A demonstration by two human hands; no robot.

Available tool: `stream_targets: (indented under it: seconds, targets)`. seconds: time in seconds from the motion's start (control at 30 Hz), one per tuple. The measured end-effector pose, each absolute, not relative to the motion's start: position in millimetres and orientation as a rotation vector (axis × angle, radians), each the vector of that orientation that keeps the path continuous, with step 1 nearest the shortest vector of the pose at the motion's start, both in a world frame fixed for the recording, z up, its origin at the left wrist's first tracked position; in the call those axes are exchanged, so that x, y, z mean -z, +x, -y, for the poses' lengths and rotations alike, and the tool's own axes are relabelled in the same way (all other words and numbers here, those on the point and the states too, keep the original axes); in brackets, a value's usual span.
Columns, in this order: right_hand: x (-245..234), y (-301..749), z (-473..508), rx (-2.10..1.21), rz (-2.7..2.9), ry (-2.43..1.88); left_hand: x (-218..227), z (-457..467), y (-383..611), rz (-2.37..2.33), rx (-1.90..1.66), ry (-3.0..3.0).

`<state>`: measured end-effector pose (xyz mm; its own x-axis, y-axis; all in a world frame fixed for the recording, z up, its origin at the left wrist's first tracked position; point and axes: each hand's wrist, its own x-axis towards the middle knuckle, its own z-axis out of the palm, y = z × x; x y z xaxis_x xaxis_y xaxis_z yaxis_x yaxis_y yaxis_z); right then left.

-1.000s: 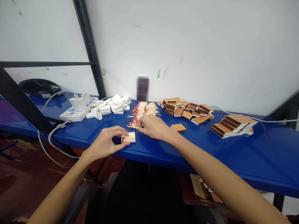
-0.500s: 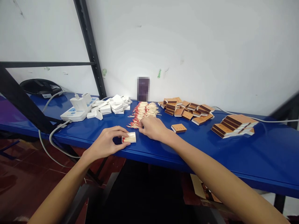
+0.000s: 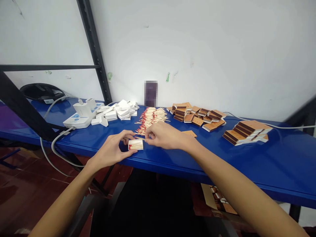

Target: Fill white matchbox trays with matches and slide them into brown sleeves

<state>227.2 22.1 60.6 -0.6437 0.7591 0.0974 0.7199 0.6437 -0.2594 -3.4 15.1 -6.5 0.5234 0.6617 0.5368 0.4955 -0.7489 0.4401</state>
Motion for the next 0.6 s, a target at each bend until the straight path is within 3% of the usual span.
stream_targets:
  seconds: [0.6]
  targets:
    - [-78,186,-22,-0.120,2.972,-1.373,4,-16,-3,-0.896,-1.027,2.644]
